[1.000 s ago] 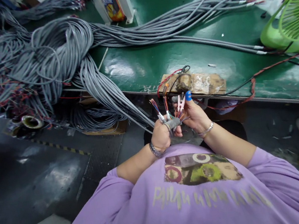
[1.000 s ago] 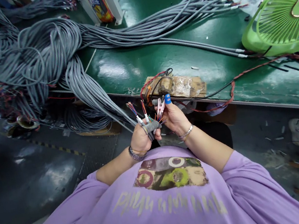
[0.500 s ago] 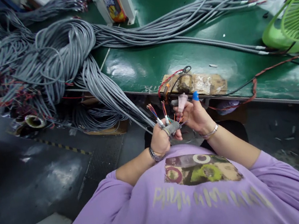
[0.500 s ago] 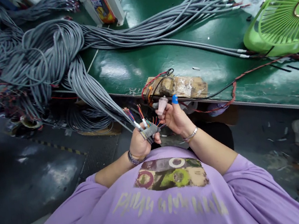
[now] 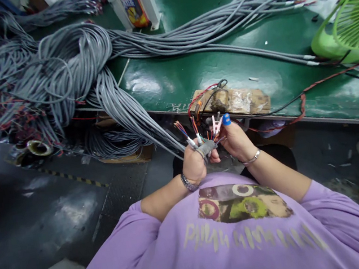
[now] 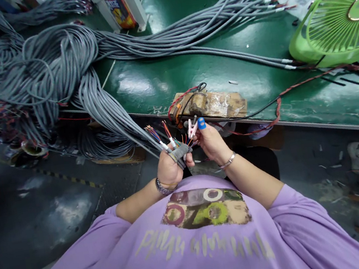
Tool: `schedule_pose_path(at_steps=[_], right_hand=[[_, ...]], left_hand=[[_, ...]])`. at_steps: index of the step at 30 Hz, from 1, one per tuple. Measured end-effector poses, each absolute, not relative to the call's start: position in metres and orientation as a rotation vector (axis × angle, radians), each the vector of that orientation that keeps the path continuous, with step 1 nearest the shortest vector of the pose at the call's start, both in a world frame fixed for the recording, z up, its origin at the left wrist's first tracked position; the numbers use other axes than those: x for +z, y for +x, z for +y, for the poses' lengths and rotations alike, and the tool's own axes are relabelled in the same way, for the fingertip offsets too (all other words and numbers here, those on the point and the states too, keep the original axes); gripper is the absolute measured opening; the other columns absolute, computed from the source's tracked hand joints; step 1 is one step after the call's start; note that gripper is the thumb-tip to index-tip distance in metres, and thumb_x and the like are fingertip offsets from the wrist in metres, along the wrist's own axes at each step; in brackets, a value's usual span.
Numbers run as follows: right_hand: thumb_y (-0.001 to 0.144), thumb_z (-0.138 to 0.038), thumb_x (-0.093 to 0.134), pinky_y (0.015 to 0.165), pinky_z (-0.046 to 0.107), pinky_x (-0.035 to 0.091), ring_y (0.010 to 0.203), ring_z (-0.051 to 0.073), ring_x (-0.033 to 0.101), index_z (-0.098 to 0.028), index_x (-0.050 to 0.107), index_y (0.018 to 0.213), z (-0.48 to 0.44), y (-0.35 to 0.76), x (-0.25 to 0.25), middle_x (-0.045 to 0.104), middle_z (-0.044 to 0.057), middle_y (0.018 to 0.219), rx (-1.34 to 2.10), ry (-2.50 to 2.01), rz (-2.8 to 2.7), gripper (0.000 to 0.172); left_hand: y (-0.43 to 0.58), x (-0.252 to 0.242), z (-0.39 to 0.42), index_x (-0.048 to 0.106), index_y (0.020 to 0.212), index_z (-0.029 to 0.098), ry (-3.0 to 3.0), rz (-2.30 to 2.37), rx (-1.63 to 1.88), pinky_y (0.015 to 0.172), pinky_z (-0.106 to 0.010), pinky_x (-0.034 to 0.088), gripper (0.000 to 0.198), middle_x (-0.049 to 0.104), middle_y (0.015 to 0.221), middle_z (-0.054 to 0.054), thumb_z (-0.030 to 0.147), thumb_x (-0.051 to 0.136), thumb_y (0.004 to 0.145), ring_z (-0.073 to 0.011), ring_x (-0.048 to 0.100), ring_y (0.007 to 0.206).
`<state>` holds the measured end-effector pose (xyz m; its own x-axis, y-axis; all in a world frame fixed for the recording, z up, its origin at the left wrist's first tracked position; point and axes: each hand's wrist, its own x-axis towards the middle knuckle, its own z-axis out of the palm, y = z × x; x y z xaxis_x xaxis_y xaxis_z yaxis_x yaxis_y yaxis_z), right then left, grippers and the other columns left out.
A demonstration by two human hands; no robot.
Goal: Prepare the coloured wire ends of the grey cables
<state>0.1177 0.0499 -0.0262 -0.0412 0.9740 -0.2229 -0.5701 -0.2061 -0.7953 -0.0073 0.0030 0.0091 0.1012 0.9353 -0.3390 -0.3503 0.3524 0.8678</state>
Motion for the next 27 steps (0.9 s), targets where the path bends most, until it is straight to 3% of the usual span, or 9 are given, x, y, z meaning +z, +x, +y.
schedule_pose_path(at_steps=[3, 11, 20, 27], right_hand=[[0.07, -0.066, 0.071, 0.055, 0.026, 0.046, 0.056, 0.012, 0.055, -0.019, 0.065, 0.076, 0.054, 0.113, -0.025, 0.066, 0.0, 0.065, 1.739, -0.855, -0.449, 0.048], [0.07, -0.058, 0.076, 0.054, 0.025, 0.047, 0.052, 0.01, 0.054, -0.02, 0.063, 0.075, 0.057, 0.108, -0.023, 0.066, -0.002, 0.062, 1.762, -0.806, -0.267, 0.04], [0.073, -0.079, 0.055, 0.055, 0.024, 0.046, 0.057, 0.011, 0.056, -0.021, 0.063, 0.081, 0.049, 0.119, -0.022, 0.067, 0.0, 0.073, 1.843, -0.8, -0.43, 0.059], [0.075, -0.063, 0.068, 0.052, 0.022, 0.04, 0.056, 0.01, 0.052, -0.02, 0.062, 0.075, 0.05, 0.123, -0.016, 0.064, -0.001, 0.07, 1.797, -0.854, -0.5, 0.044]], left_hand=[[-0.006, 0.009, 0.003, 0.056, 0.07, 0.016, 0.693, 1.07, 1.069, 0.042, -0.021, 0.046, 0.033, 0.059, 0.051, 0.003, 0.043, 0.074, 0.068, -0.0098, 0.055, 0.041], [-0.005, 0.002, 0.004, 0.056, 0.069, 0.016, 0.715, 1.087, 1.029, 0.042, -0.021, 0.045, 0.035, 0.06, 0.052, 0.002, 0.046, 0.074, 0.069, -0.0098, 0.055, 0.042], [-0.012, 0.004, -0.005, 0.055, 0.07, 0.017, 0.739, 1.054, 1.1, 0.043, -0.022, 0.048, 0.033, 0.061, 0.052, 0.003, 0.043, 0.074, 0.069, -0.0103, 0.056, 0.041], [-0.01, 0.003, -0.008, 0.057, 0.073, 0.017, 0.762, 1.097, 1.136, 0.044, -0.021, 0.048, 0.033, 0.062, 0.054, 0.003, 0.045, 0.074, 0.07, -0.01, 0.057, 0.043]])
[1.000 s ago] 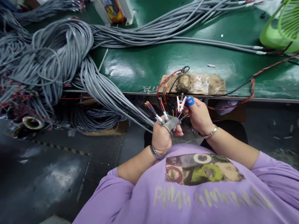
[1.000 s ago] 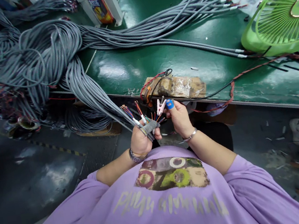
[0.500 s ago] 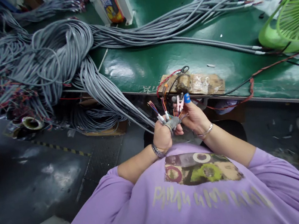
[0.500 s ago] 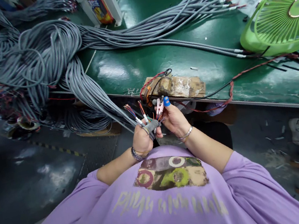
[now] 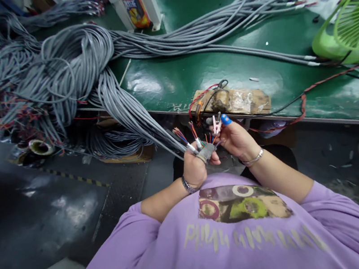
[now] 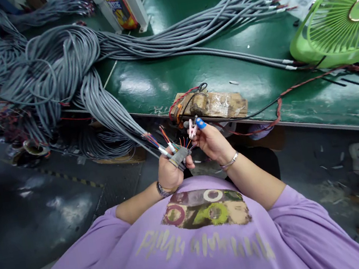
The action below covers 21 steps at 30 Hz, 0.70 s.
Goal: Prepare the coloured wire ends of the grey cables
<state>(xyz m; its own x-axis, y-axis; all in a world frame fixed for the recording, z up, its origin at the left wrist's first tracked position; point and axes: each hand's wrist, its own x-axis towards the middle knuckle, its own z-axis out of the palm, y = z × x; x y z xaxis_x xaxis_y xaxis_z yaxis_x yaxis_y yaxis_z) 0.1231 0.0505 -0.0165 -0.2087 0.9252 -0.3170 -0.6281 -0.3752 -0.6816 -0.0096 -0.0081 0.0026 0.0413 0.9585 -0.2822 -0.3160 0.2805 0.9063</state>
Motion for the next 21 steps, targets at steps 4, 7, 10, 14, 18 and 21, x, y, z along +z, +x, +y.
schedule_pose_path(at_steps=[4, 7, 10, 14, 18, 21], right_hand=[[0.075, -0.065, 0.067, 0.052, 0.023, 0.04, 0.054, 0.009, 0.05, -0.02, 0.062, 0.075, 0.05, 0.121, -0.019, 0.061, -0.002, 0.065, 1.753, -0.821, -0.515, 0.046], [0.074, -0.071, 0.063, 0.056, 0.025, 0.045, 0.057, 0.011, 0.054, -0.021, 0.062, 0.077, 0.052, 0.119, -0.019, 0.066, 0.0, 0.073, 1.814, -0.821, -0.43, 0.05], [0.074, -0.07, 0.065, 0.057, 0.027, 0.047, 0.056, 0.012, 0.055, -0.02, 0.062, 0.074, 0.055, 0.116, -0.017, 0.066, 0.0, 0.071, 1.852, -0.834, -0.364, 0.05], [0.076, -0.066, 0.066, 0.051, 0.027, 0.046, 0.05, 0.012, 0.052, -0.021, 0.062, 0.07, 0.058, 0.112, -0.017, 0.063, 0.0, 0.063, 1.846, -0.838, -0.347, 0.046], [0.076, -0.06, 0.07, 0.05, 0.025, 0.047, 0.051, 0.011, 0.053, -0.021, 0.061, 0.07, 0.057, 0.108, -0.015, 0.065, -0.001, 0.065, 1.818, -0.805, -0.254, 0.041], [0.075, -0.059, 0.071, 0.052, 0.023, 0.048, 0.054, 0.011, 0.054, -0.021, 0.059, 0.071, 0.057, 0.106, -0.013, 0.065, -0.001, 0.066, 1.781, -0.793, -0.22, 0.04]], left_hand=[[-0.005, 0.002, -0.005, 0.057, 0.073, 0.017, 0.795, 1.081, 1.156, 0.043, -0.021, 0.047, 0.032, 0.062, 0.054, 0.003, 0.045, 0.072, 0.073, -0.0103, 0.057, 0.043], [-0.003, 0.002, -0.003, 0.056, 0.073, 0.017, 0.802, 1.074, 1.173, 0.044, -0.021, 0.047, 0.032, 0.062, 0.055, 0.002, 0.046, 0.071, 0.075, -0.0102, 0.057, 0.043], [-0.001, 0.0, -0.001, 0.055, 0.072, 0.017, 0.781, 1.09, 1.183, 0.048, -0.021, 0.049, 0.033, 0.062, 0.056, 0.003, 0.045, 0.072, 0.074, -0.0094, 0.058, 0.046], [0.001, -0.002, 0.0, 0.054, 0.072, 0.017, 0.774, 1.098, 1.189, 0.05, -0.021, 0.051, 0.032, 0.062, 0.056, 0.003, 0.043, 0.072, 0.074, -0.0092, 0.058, 0.047], [0.001, -0.004, -0.001, 0.054, 0.073, 0.017, 0.796, 1.109, 1.177, 0.051, -0.021, 0.051, 0.031, 0.062, 0.056, 0.003, 0.043, 0.072, 0.074, -0.0094, 0.058, 0.047], [0.001, -0.005, -0.002, 0.054, 0.073, 0.017, 0.803, 1.131, 1.16, 0.05, -0.021, 0.05, 0.032, 0.062, 0.056, 0.003, 0.044, 0.071, 0.074, -0.0099, 0.059, 0.047]])
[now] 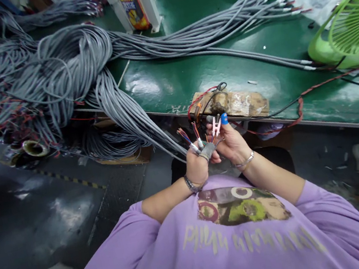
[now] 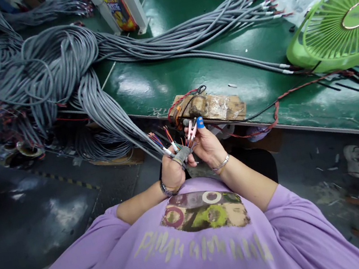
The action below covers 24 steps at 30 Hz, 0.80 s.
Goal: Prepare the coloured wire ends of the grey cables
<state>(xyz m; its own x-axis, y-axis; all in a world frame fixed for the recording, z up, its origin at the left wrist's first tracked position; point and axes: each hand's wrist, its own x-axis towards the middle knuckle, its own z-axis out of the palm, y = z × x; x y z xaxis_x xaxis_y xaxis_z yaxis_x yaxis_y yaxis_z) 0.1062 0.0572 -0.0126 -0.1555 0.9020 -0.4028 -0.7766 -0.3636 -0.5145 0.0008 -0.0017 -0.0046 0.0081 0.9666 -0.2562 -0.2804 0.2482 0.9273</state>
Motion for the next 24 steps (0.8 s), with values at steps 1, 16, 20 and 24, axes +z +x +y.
schedule_pose_path(at_steps=[1, 16, 20, 24], right_hand=[[0.075, -0.059, 0.071, 0.052, 0.023, 0.048, 0.054, 0.011, 0.055, -0.021, 0.059, 0.072, 0.057, 0.106, -0.013, 0.065, -0.001, 0.066, 1.772, -0.797, -0.23, 0.04], [0.077, -0.063, 0.065, 0.052, 0.024, 0.052, 0.059, 0.013, 0.061, -0.02, 0.064, 0.08, 0.047, 0.129, -0.038, 0.07, 0.003, 0.076, 2.069, -0.776, -0.345, 0.043], [0.067, -0.059, 0.077, 0.055, 0.029, 0.057, 0.057, 0.014, 0.062, -0.016, 0.068, 0.077, 0.044, 0.149, -0.038, 0.069, 0.003, 0.069, 2.305, -0.726, -0.684, 0.045], [0.061, -0.051, 0.084, 0.054, 0.026, 0.056, 0.052, 0.012, 0.06, -0.014, 0.067, 0.069, 0.045, 0.161, -0.025, 0.065, 0.001, 0.061, 2.21, -0.809, -0.963, 0.042]], left_hand=[[0.001, -0.005, -0.002, 0.054, 0.073, 0.017, 0.804, 1.137, 1.155, 0.05, -0.021, 0.05, 0.033, 0.062, 0.056, 0.003, 0.045, 0.071, 0.074, -0.0101, 0.059, 0.048], [-0.015, -0.009, -0.015, 0.055, 0.074, 0.018, 0.827, 1.127, 1.113, 0.048, -0.023, 0.05, 0.037, 0.062, 0.056, 0.003, 0.05, 0.073, 0.07, -0.0101, 0.056, 0.045], [-0.019, -0.009, -0.016, 0.057, 0.075, 0.017, 0.911, 1.122, 1.029, 0.05, -0.023, 0.051, 0.037, 0.064, 0.057, 0.002, 0.05, 0.072, 0.073, -0.0108, 0.059, 0.047], [-0.018, -0.005, -0.013, 0.057, 0.072, 0.016, 0.983, 1.095, 0.951, 0.051, -0.023, 0.051, 0.036, 0.064, 0.056, 0.0, 0.048, 0.074, 0.073, -0.0113, 0.06, 0.048]])
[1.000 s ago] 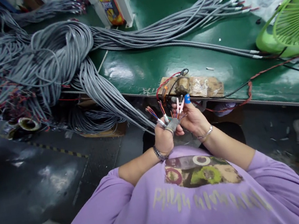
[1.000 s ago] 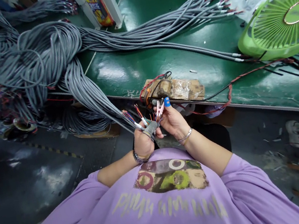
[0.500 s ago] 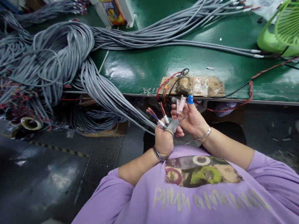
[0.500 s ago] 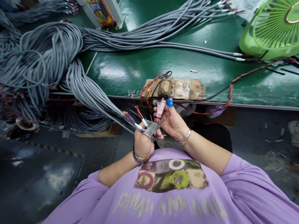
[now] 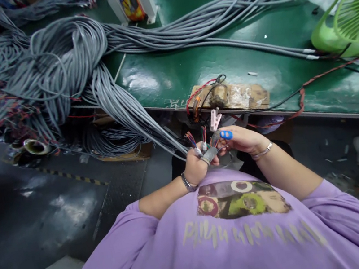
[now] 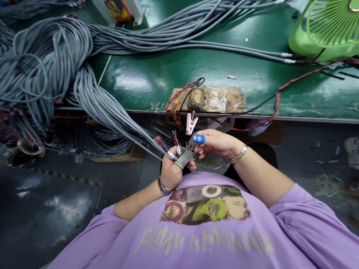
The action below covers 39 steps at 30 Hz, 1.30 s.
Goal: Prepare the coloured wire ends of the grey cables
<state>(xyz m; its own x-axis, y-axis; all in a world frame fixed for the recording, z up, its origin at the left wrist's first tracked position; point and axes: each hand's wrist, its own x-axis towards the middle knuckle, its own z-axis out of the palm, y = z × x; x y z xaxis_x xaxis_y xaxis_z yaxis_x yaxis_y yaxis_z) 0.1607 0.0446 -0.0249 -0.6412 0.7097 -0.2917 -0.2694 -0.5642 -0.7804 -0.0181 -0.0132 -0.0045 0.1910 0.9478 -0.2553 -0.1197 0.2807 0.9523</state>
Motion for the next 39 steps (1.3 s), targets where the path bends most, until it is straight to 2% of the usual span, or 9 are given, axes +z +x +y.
schedule_pose_path(at_steps=[6, 11, 14, 17, 20, 24, 30, 34, 39], right_hand=[[0.065, -0.034, 0.082, 0.05, 0.02, 0.044, 0.051, 0.008, 0.053, -0.014, 0.068, 0.067, 0.047, 0.159, -0.012, 0.065, -0.001, 0.059, 2.024, -0.889, -1.285, 0.025], [0.067, -0.042, 0.081, 0.057, 0.023, 0.046, 0.057, 0.01, 0.055, -0.015, 0.069, 0.07, 0.041, 0.157, -0.01, 0.065, 0.0, 0.064, 1.89, -0.914, -1.385, 0.029], [0.069, -0.051, 0.077, 0.057, 0.023, 0.047, 0.057, 0.009, 0.054, -0.016, 0.067, 0.072, 0.035, 0.163, -0.014, 0.063, 0.0, 0.064, 1.775, -1.031, -1.258, 0.037], [0.064, -0.062, 0.077, 0.054, 0.025, 0.049, 0.055, 0.01, 0.055, -0.017, 0.064, 0.074, 0.027, 0.166, -0.02, 0.062, 0.001, 0.067, 1.808, -1.129, -1.119, 0.048], [0.063, -0.054, 0.081, 0.053, 0.023, 0.046, 0.055, 0.009, 0.051, -0.016, 0.062, 0.077, 0.016, 0.158, -0.026, 0.059, -0.001, 0.066, 1.844, -1.107, -1.135, 0.044], [0.066, -0.045, 0.081, 0.052, 0.022, 0.041, 0.056, 0.008, 0.049, -0.017, 0.059, 0.076, 0.006, 0.142, -0.029, 0.058, -0.002, 0.066, 1.64, -1.131, -1.05, 0.036], [0.075, -0.044, 0.074, 0.05, 0.025, 0.039, 0.051, 0.011, 0.051, -0.019, 0.057, 0.074, 0.009, 0.131, -0.02, 0.059, -0.002, 0.057, 1.759, -0.964, -1.167, 0.031], [0.075, -0.048, 0.074, 0.048, 0.025, 0.037, 0.048, 0.012, 0.051, -0.019, 0.054, 0.076, 0.015, 0.121, -0.017, 0.057, -0.003, 0.052, 1.867, -0.881, -1.115, 0.035], [0.067, -0.053, 0.078, 0.049, 0.023, 0.04, 0.048, 0.007, 0.047, -0.017, 0.055, 0.072, 0.019, 0.116, -0.029, 0.053, -0.005, 0.057, 1.851, -1.062, -0.866, 0.042]], left_hand=[[-0.016, -0.002, -0.008, 0.059, 0.066, 0.014, 1.053, 1.087, 0.769, 0.052, -0.023, 0.053, 0.035, 0.064, 0.054, -0.002, 0.04, 0.082, 0.064, -0.0118, 0.06, 0.048], [-0.02, -0.01, -0.004, 0.06, 0.064, 0.013, 1.082, 1.128, 0.644, 0.046, -0.021, 0.049, 0.034, 0.064, 0.055, -0.004, 0.041, 0.078, 0.069, -0.0119, 0.061, 0.045], [-0.022, -0.013, -0.004, 0.06, 0.065, 0.013, 1.048, 1.126, 0.747, 0.046, -0.021, 0.049, 0.037, 0.064, 0.055, -0.004, 0.046, 0.072, 0.075, -0.0125, 0.062, 0.046], [-0.021, -0.017, -0.004, 0.059, 0.07, 0.014, 0.966, 1.125, 0.871, 0.048, -0.023, 0.051, 0.038, 0.065, 0.057, -0.002, 0.05, 0.071, 0.075, -0.0132, 0.063, 0.048], [-0.021, -0.02, -0.003, 0.059, 0.072, 0.014, 0.961, 1.109, 0.914, 0.05, -0.024, 0.053, 0.037, 0.067, 0.059, -0.002, 0.05, 0.071, 0.076, -0.0137, 0.064, 0.05], [-0.023, -0.02, -0.001, 0.061, 0.072, 0.014, 0.975, 1.067, 0.901, 0.053, -0.025, 0.054, 0.034, 0.069, 0.061, -0.003, 0.046, 0.071, 0.076, -0.0145, 0.066, 0.053], [-0.036, -0.02, -0.003, 0.064, 0.067, 0.012, 1.005, 1.026, 0.755, 0.054, -0.025, 0.054, 0.034, 0.069, 0.06, -0.006, 0.044, 0.075, 0.073, -0.0154, 0.066, 0.052], [-0.037, -0.022, -0.008, 0.062, 0.07, 0.014, 0.891, 1.031, 0.916, 0.051, -0.026, 0.054, 0.032, 0.068, 0.059, -0.003, 0.043, 0.074, 0.073, -0.0151, 0.065, 0.049], [-0.033, -0.024, -0.009, 0.061, 0.075, 0.014, 0.719, 1.061, 1.116, 0.048, -0.024, 0.054, 0.033, 0.066, 0.057, 0.0, 0.043, 0.077, 0.07, -0.0133, 0.062, 0.045]])
